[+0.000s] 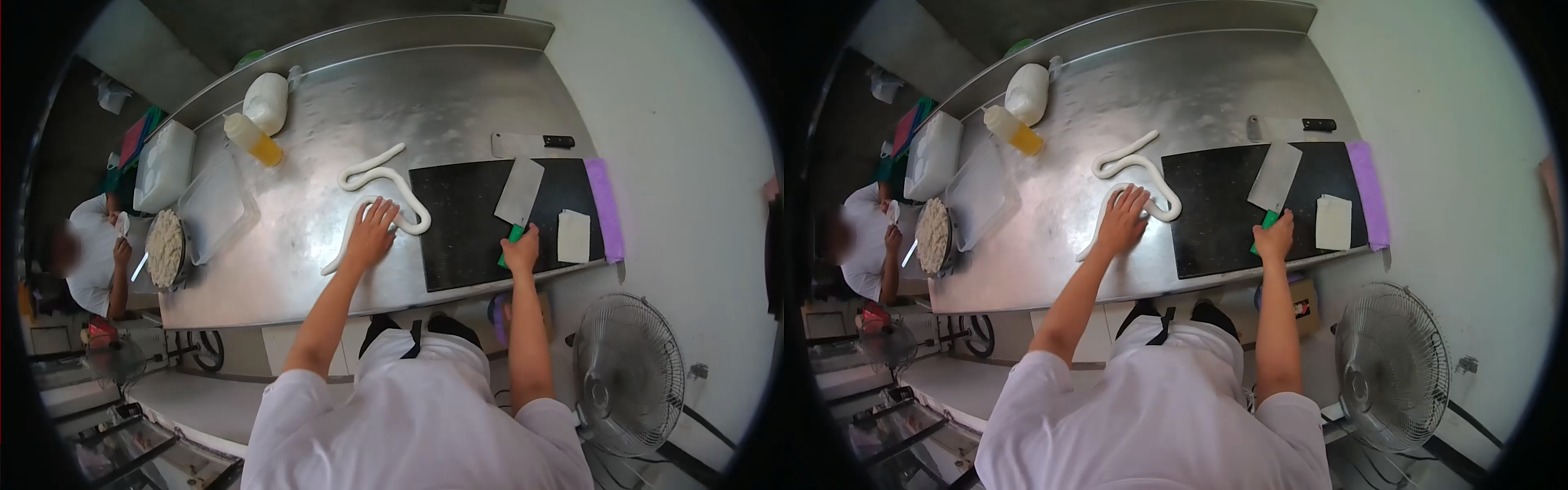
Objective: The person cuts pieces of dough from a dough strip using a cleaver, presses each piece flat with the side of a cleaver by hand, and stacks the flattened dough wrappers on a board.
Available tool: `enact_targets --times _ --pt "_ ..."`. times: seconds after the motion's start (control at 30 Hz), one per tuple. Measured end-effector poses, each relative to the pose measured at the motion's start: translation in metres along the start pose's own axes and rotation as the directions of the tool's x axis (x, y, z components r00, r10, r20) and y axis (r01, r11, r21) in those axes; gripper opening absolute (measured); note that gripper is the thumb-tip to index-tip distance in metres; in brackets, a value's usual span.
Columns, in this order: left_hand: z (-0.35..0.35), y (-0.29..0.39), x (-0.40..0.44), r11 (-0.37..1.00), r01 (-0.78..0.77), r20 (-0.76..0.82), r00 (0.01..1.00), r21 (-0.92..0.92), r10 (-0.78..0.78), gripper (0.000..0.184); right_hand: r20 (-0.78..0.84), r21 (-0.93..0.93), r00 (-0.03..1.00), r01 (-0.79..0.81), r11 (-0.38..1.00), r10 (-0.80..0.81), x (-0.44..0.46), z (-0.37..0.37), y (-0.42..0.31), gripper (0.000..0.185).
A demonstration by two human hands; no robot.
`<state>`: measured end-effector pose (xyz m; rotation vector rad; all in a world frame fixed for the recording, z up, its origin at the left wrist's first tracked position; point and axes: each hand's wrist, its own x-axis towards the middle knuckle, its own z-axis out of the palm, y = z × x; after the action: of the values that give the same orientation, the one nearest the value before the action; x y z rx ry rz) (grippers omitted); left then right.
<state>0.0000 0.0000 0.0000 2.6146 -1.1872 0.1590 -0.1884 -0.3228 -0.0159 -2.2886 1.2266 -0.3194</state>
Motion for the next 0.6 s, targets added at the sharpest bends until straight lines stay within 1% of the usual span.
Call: enact_targets --times 0.07,0.1,0.13,0.17,0.2,0.23,0.27,0.3,0.33,0.37,0.43,0.47,0.5,0.57,0.6 --pt "-0.006 -0.019 0.013 0.99 -0.119 0.025 0.992 -0.07 0.121 0.05 -0.085 -0.016 0.996 0.024 1.0 -0.025 -0.005 0.015 -0.005 0.051" --pt "0.006 0.014 0.036 0.994 -0.109 0.035 0.993 -0.033 0.11 0.036 -0.108 -0.039 0.994 0.029 0.999 -0.033 0.016 -0.015 0.02 0.051" --pt "0.007 0.022 0.048 0.993 -0.121 0.097 0.988 0.016 0.118 0.034 0.071 0.276 0.99 -0.135 0.952 0.12 0.021 -0.034 0.019 0.045" --pt "0.001 0.016 0.054 0.986 -0.138 0.177 0.977 0.09 0.121 0.033 0.305 0.54 0.931 -0.344 0.768 0.202 0.015 -0.036 0.01 0.039" --pt "0.001 0.012 0.062 0.979 -0.115 0.279 0.958 0.169 0.064 0.034 0.284 0.627 0.95 -0.285 0.725 0.127 0.008 -0.039 0.01 0.023" --pt "0.005 0.006 0.064 0.961 -0.058 0.233 0.972 0.271 -0.007 0.035 0.28 0.652 0.958 -0.241 0.719 0.067 0.002 -0.042 0.012 0.021" --pt "0.01 -0.002 0.067 0.938 0.141 0.218 0.952 0.317 -0.217 0.037 0.269 0.666 0.961 -0.229 0.71 0.057 -0.006 -0.044 0.013 0.022" --pt "0.012 -0.012 0.065 0.888 0.265 0.08 0.945 0.375 -0.316 0.037 0.254 0.688 0.966 -0.214 0.693 0.046 -0.013 -0.042 0.01 0.024" --pt "-0.002 -0.02 0.07 0.858 0.327 0.153 0.898 0.395 -0.413 0.039 0.221 0.712 0.975 -0.178 0.68 0.023 -0.022 -0.044 0.001 0.027" --pt "-0.014 -0.025 0.074 0.822 0.386 0.224 0.833 0.418 -0.506 0.041 0.216 0.711 0.976 -0.177 0.68 0.028 -0.031 -0.047 -0.008 0.027" --pt "-0.016 -0.032 0.069 0.843 0.378 0.228 0.845 0.382 -0.483 0.042 0.208 0.848 0.978 -0.168 0.503 -0.025 -0.045 -0.049 -0.029 0.027" --pt "-0.016 -0.035 0.069 0.862 0.372 0.229 0.857 0.345 -0.461 0.043 0.209 0.861 0.977 -0.169 0.479 -0.031 -0.05 -0.051 -0.038 0.029" --pt "-0.022 -0.029 0.069 0.865 0.37 0.222 0.862 0.339 -0.456 0.043 0.198 0.858 0.979 -0.15 0.491 -0.046 -0.056 -0.048 -0.043 0.034" --pt "-0.031 0.004 0.061 0.866 0.448 0.123 0.868 0.222 -0.481 0.046 0.159 0.911 0.985 -0.119 0.395 -0.07 -0.065 -0.049 -0.063 0.031" --pt "-0.025 0.016 0.054 0.905 0.42 0.019 0.906 0.07 -0.423 0.046 0.159 0.922 0.982 -0.112 0.37 -0.099 -0.068 -0.043 -0.065 0.021"
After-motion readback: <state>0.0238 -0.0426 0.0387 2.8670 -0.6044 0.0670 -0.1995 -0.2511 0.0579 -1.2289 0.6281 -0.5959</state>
